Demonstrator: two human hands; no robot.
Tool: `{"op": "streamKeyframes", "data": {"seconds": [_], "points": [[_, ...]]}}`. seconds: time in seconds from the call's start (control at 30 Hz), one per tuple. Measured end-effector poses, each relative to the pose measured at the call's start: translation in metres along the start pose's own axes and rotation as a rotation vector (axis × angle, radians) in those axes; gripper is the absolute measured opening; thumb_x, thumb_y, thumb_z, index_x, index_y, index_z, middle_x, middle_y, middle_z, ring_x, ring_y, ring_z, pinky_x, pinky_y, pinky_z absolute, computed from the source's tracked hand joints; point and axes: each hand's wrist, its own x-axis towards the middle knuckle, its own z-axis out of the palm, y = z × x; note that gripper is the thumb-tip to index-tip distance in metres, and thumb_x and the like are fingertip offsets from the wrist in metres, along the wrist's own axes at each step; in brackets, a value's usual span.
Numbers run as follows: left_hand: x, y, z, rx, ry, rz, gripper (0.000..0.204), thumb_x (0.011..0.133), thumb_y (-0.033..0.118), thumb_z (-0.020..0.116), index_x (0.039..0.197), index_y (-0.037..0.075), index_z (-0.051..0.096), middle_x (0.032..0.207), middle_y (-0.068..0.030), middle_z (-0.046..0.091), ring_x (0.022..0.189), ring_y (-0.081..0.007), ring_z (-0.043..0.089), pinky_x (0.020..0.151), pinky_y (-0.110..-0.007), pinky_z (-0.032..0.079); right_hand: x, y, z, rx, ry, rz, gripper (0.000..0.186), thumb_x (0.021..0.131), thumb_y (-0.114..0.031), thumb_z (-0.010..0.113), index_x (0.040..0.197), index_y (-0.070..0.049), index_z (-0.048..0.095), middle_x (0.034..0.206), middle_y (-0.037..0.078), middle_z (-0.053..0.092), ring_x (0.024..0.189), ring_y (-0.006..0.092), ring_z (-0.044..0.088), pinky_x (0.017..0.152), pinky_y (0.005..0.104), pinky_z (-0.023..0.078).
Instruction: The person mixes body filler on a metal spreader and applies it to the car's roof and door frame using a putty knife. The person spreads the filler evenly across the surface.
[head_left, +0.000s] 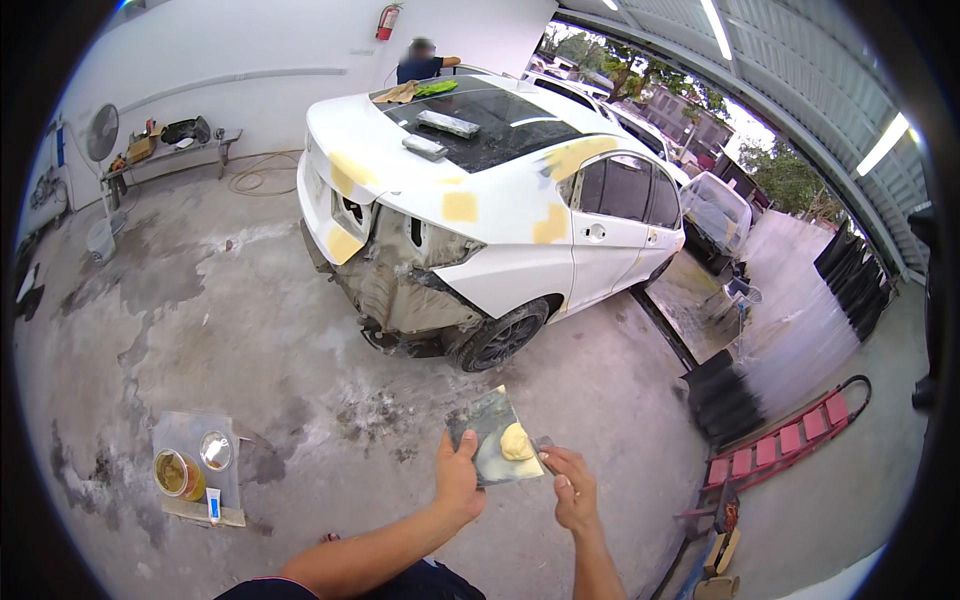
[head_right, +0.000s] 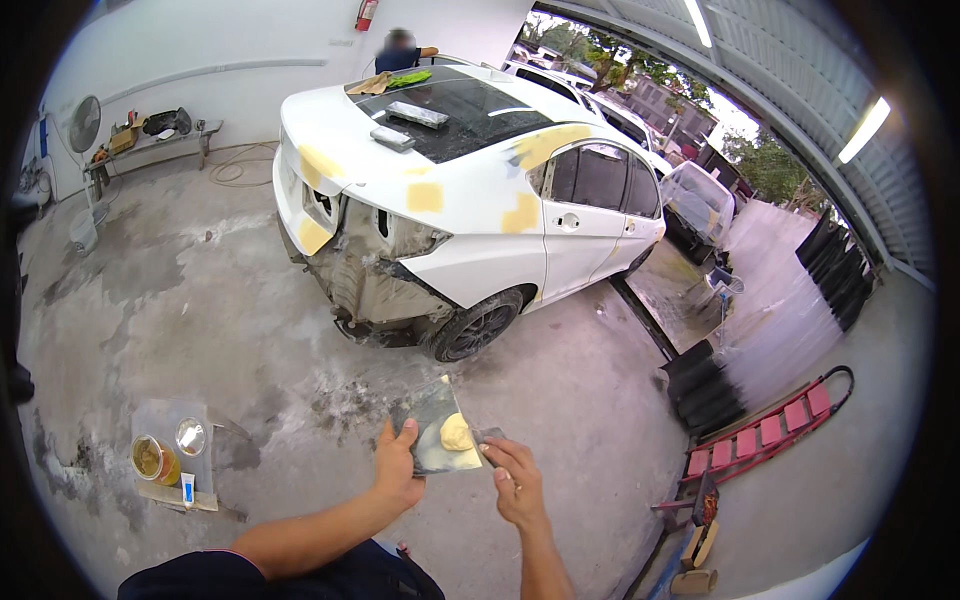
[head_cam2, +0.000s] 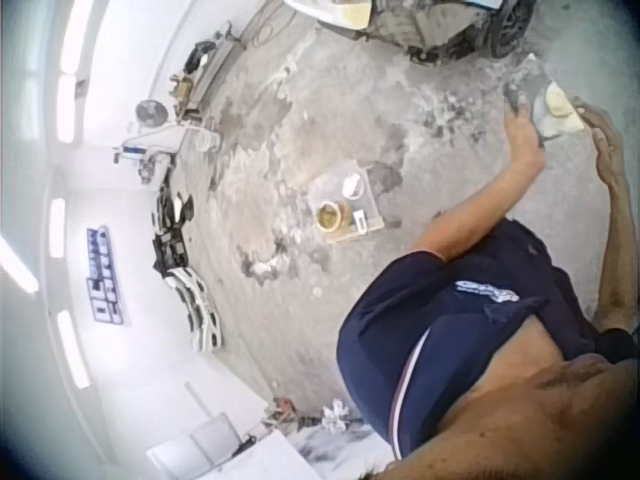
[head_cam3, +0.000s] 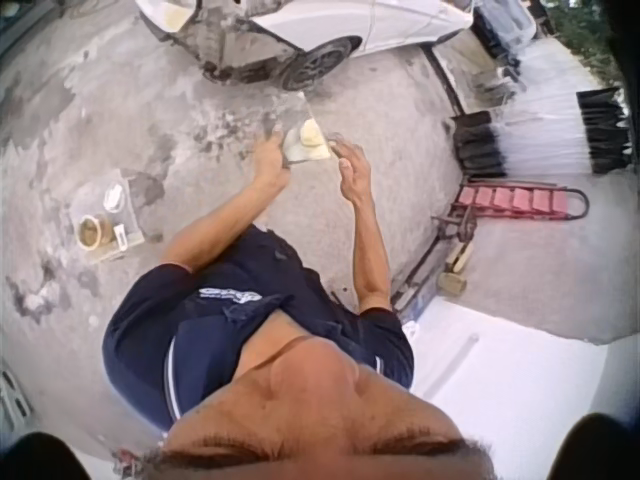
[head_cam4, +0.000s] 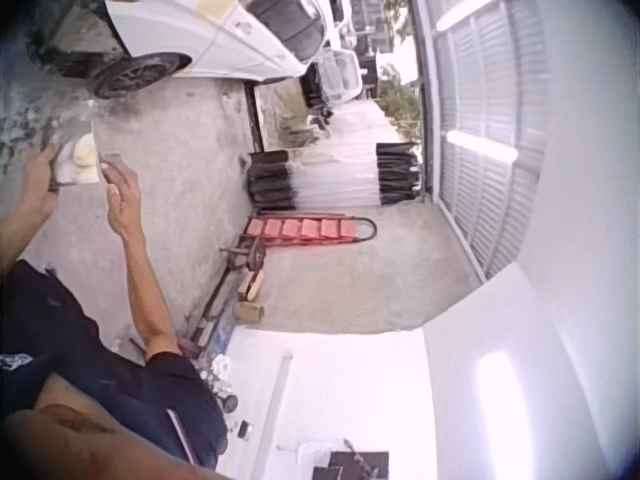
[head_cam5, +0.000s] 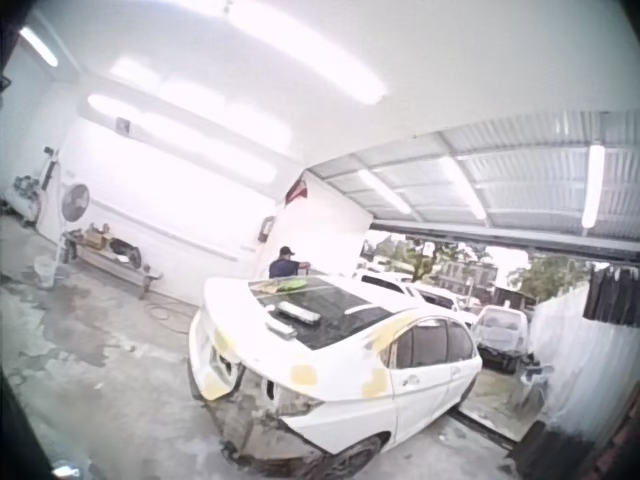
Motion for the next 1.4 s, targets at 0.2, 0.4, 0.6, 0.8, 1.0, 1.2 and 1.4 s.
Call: {"op": "streamKeyframes", "data": {"seconds": [0.2, 0.4, 0.6, 0.8, 1.0, 1.2, 1.4], "points": [[-0.008, -0.008, 0.008, -0.097, -0.011, -0.107, 0.03, 0.108, 0.018, 0.051, 0.137, 0.009, 0.05, 0.127, -0.0044, 0.062, 0.111, -0.0178, 0.061, 0.097, -0.036, 0.053, 0.011, -0.029, 0.017, 0.874, 0.516, 0.173, 0.051, 0.104, -0.046, 0.043, 0.118, -0.003, 0.067, 0.125, 0.014, 0.066, 0.119, 0.0311, 0.06, 0.104, 0.0456, 0.044], [0.02, 0.01, -0.003, -0.077, -0.018, 0.161, 0.033, 0.109, 0.015, 0.048, 0.14, 0.005, 0.048, 0.129, -0.0056, 0.061, 0.113, -0.0166, 0.059, 0.1, -0.033, 0.049, 0.001, -0.021, 0.026, -0.219, 0.027, -0.104, 0.043, 0.104, -0.036, 0.045, 0.116, -0.002, 0.068, 0.124, 0.016, 0.065, 0.116, 0.0321, 0.06, 0.099, 0.0429, 0.048], [0.026, 0.006, -0.011, 0.303, -0.088, 0.023, 0.034, 0.109, 0.014, 0.048, 0.141, 0.003, 0.048, 0.128, -0.0084, 0.062, 0.113, -0.016, 0.058, 0.099, -0.032, 0.046, 0.028, -0.019, -0.008, -0.353, -0.117, -0.028, 0.024, 0.093, -0.029, 0.063, 0.11, -0.016, 0.074, 0.116, 0.002, 0.069, 0.11, 0.0244, 0.061, 0.097, 0.0504, 0.041], [0.023, 0.001, -0.019, 0.23, 0.152, -0.054, 0.032, 0.109, 0.013, 0.046, 0.138, 0.002, 0.051, 0.127, -0.0094, 0.063, 0.112, -0.0176, 0.059, 0.098, -0.033, 0.046, 0.047, -0.043, 0.0, -0.453, -0.281, -0.203, 0.021, 0.082, -0.025, 0.073, 0.103, -0.021, 0.074, 0.109, -0.008, 0.069, 0.103, 0.0171, 0.06, 0.09, 0.0459, 0.036], [0.028, 0.01, -0.019, 0.175, 0.058, -0.036, 0.031, 0.108, 0.011, 0.045, 0.138, 0.002, 0.052, 0.127, -0.0095, 0.063, 0.112, -0.0179, 0.06, 0.097, -0.033, 0.047, 0.043, -0.035, 0.001, -0.401, -0.22, -0.315, 0.022, 0.075, -0.022, 0.075, 0.096, -0.017, 0.073, 0.111, -0.005, 0.07, 0.097, 0.0197, 0.058, 0.091, 0.0423, 0.036], [0.031, 0.008, -0.015, 0.146, 0.024, -0.067, 0.032, 0.108, 0.011, 0.045, 0.139, 0.003, 0.051, 0.128, -0.0086, 0.062, 0.112, -0.0184, 0.06, 0.097, -0.034, 0.048, 0.042, -0.043, -0.011, -0.361, -0.185, -0.369, 0.023, 0.073, -0.022, 0.075, 0.094, -0.015, 0.071, 0.112, -0.004, 0.07, 0.096, 0.0225, 0.058, 0.09, 0.0421, 0.038], [0.025, 0.005, -0.007, 0.042, 0.05, -0.071, 0.031, 0.107, 0.016, 0.05, 0.137, 0.007, 0.048, 0.127, -0.0065, 0.061, 0.111, -0.0198, 0.061, 0.096, -0.038, 0.052, 0.028, -0.033, -0.004, -0.053, -0.111, -0.314, 0.029, 0.088, -0.031, 0.066, 0.103, -0.007, 0.068, 0.115, 0.01, 0.068, 0.1, 0.0259, 0.059, 0.093, 0.0406, 0.043]]}}
